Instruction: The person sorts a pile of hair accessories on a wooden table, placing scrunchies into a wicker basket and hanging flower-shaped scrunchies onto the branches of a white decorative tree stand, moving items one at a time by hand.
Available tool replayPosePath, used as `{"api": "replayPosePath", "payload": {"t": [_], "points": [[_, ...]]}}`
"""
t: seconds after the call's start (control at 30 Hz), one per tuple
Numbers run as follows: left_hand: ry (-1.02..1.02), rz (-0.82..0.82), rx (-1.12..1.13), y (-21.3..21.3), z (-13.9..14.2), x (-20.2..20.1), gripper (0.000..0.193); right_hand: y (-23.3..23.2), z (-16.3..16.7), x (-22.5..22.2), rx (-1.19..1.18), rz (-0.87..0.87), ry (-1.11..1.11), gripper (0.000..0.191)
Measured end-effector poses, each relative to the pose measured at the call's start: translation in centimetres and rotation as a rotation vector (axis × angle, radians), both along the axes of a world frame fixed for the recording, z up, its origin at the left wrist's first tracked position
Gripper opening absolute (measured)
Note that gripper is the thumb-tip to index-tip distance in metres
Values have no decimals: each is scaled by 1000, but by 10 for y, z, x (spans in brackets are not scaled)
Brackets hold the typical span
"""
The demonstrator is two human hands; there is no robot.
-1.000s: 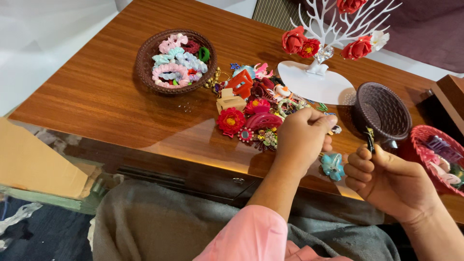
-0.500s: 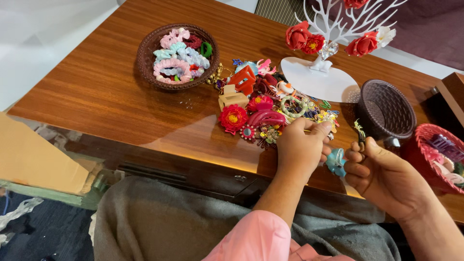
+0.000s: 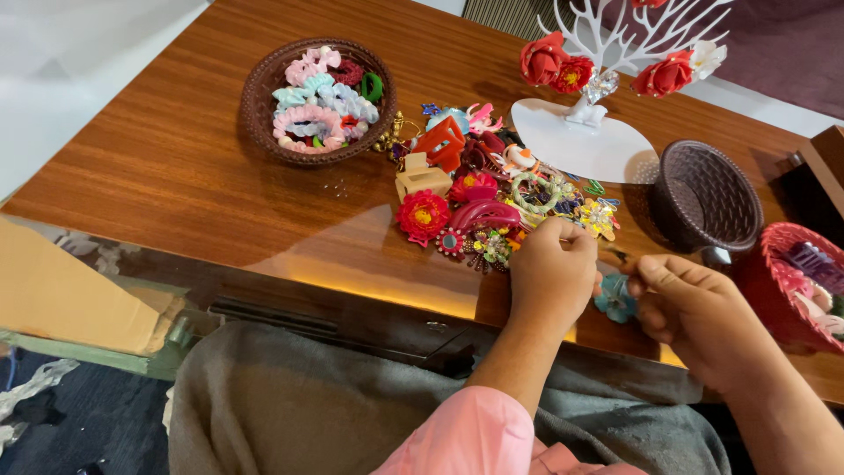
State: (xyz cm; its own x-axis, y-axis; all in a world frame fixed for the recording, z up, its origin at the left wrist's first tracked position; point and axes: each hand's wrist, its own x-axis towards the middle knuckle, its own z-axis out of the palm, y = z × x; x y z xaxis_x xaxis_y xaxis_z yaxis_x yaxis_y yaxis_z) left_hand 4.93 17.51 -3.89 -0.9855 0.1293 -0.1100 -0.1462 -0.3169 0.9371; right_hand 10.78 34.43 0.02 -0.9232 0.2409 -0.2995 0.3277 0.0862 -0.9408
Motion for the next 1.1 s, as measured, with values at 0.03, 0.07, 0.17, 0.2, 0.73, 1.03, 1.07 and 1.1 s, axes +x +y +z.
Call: {"api": "replayPosePath", "payload": {"t": [0.03,0.07,0.17,0.2,0.73,1.03,1.07,1.1], "points": [[48,35,-44,0,-1,0,16,1,-1,-1,4,-23,10,28],[95,69,-87,-1,-3,1,16,3,-1,0,17,-47,14,26],[268,214,-204,3,-5,2,13,7,-1,1,83,-87,17,23],[331,269,-240,4,-6,2,12,8,-1,2,123,-79,10,24],[107,-118,53,-17,6,5,21,28,-9,4,-529,-120,135,29],[142,-220,169,-10,1,6,29,20,-28,-1,-901,-5,-46,29],[122,-213,176,-9,0,5,29,17,-28,0,-788,-19,-20,30],[102,-206,182,-9,0,5,29,15,-28,2,-675,-32,5,30]]}}
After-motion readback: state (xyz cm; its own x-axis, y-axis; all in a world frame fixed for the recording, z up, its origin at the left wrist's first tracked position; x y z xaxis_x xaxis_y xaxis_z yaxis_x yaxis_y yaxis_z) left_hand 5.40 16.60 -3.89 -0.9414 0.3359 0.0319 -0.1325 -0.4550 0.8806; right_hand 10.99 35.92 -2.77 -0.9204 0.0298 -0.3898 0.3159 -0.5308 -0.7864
